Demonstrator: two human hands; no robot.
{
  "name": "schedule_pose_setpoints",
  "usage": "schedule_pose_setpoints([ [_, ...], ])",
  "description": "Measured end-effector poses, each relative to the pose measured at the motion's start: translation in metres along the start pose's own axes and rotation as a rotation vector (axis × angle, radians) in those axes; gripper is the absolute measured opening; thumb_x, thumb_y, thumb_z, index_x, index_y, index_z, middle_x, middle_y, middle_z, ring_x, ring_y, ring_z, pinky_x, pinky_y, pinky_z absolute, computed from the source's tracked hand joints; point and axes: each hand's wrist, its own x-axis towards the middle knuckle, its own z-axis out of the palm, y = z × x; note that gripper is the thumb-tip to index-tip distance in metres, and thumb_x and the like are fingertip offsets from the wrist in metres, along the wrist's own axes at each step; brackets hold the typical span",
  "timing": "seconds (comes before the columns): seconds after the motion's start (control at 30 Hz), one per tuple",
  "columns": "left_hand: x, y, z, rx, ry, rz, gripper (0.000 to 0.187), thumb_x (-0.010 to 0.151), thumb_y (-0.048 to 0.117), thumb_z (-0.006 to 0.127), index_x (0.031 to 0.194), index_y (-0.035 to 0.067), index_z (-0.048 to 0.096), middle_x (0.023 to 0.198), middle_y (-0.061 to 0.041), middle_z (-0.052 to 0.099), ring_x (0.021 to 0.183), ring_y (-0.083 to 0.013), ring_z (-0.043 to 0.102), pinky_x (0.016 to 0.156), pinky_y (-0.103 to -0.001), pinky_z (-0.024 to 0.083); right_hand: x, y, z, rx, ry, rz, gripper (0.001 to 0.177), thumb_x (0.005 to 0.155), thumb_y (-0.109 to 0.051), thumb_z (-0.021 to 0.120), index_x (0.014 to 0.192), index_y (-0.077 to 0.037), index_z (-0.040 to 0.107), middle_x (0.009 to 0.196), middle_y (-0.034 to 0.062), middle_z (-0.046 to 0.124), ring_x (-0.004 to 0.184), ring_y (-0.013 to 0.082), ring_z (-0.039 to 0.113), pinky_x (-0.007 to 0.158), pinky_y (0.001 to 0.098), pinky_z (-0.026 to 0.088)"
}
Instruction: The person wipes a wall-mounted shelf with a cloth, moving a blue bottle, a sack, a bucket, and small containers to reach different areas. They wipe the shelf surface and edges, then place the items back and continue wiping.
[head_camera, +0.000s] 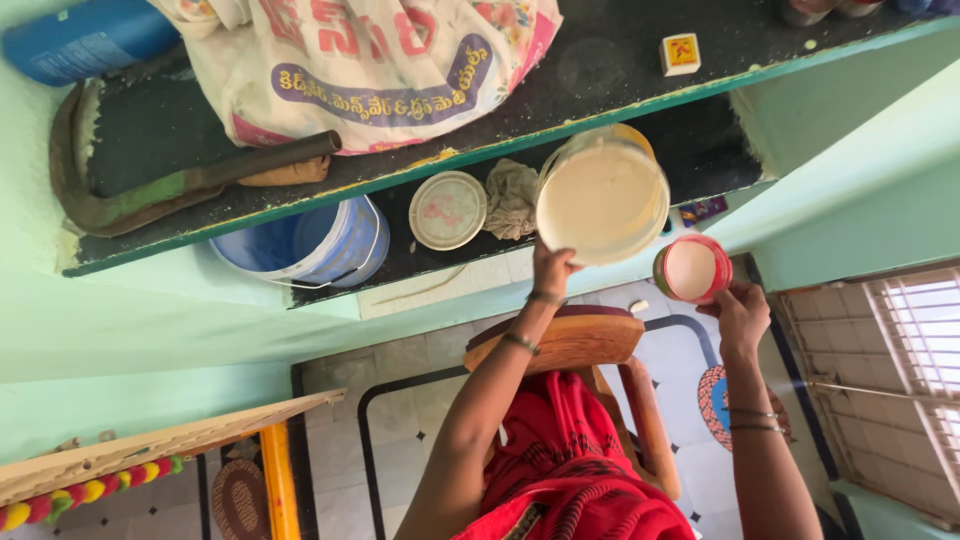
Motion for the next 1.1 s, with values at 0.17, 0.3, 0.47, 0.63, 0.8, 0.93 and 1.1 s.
schedule_pose_setpoints([
  [0.17,0.023,-0.017,0.002,-0.018,-0.022,0.060,0.071,0.080,-0.009,0.054,0.149,0.003,0.041,0.122,-0.020,0.064,0.092,-0.0294,0.072,0.058,-0.036,0.066,-0.011,0.001,0.000,-0.041,0.030,0.017,0.021,0.095,0.000,0.067,0.111,0.010,0.058,0.100,0.0158,0.068,0.075,0.0238,0.071,0.064,0.0352,0.062],
  [0.3,0.042,-0.027,0.004,-0.033,0.032,0.052,0.074,0.077,-0.008,0.054,0.148,0.007,0.042,0.121,-0.016,0.063,0.089,-0.0264,0.071,0.052,-0.036,0.061,0.006,-0.010,0.000,0.066,-0.007,0.017,0.020,0.094,0.001,0.064,0.111,0.010,0.057,0.099,0.0158,0.068,0.075,0.0237,0.073,0.066,0.0343,0.064],
  [0.47,0.027,-0.029,-0.008,-0.031,0.045,0.029,0.070,0.078,-0.008,0.056,0.146,0.005,0.045,0.119,-0.017,0.064,0.088,-0.0268,0.070,0.058,-0.036,0.063,0.010,-0.012,-0.005,0.018,0.015,0.030,0.021,0.095,0.001,0.062,0.114,0.011,0.061,0.095,0.0175,0.070,0.074,0.0229,0.072,0.064,0.0311,0.060],
  [0.63,0.043,-0.027,0.017,0.013,0.111,0.065,0.073,0.075,-0.008,0.054,0.146,0.006,0.046,0.120,-0.016,0.066,0.089,-0.0272,0.073,0.059,-0.035,0.066,0.014,-0.022,0.000,0.079,-0.002,0.023,0.022,0.098,-0.002,0.063,0.116,0.010,0.060,0.095,0.0153,0.069,0.072,0.0208,0.071,0.060,0.0292,0.056],
  [0.8,0.054,-0.033,0.030,0.004,0.105,0.228,0.089,0.077,-0.009,0.058,0.162,0.012,0.038,0.130,-0.010,0.060,0.079,-0.0211,0.058,0.050,-0.026,0.052,0.013,-0.030,0.010,0.079,0.003,0.014,0.022,0.097,0.001,0.064,0.114,0.013,0.059,0.094,0.0158,0.069,0.072,0.0213,0.071,0.066,0.0309,0.061],
  [0.93,0.070,-0.032,0.052,0.019,0.220,0.185,0.084,0.072,-0.009,0.053,0.153,0.010,0.039,0.126,-0.017,0.064,0.087,-0.0268,0.072,0.050,-0.032,0.062,0.023,-0.035,0.008,0.175,-0.031,0.020,0.023,0.098,-0.004,0.065,0.113,0.013,0.062,0.096,0.0143,0.071,0.075,0.0200,0.073,0.066,0.0314,0.062],
  [1.1,0.057,-0.017,0.043,0.060,0.191,0.152,0.090,0.068,-0.009,0.051,0.155,0.012,0.038,0.126,-0.020,0.063,0.085,-0.0326,0.072,0.052,-0.038,0.062,0.028,-0.029,0.002,0.049,0.012,0.038,0.023,0.097,-0.002,0.065,0.113,0.014,0.061,0.094,0.0182,0.068,0.076,0.0244,0.072,0.064,0.0319,0.057],
])
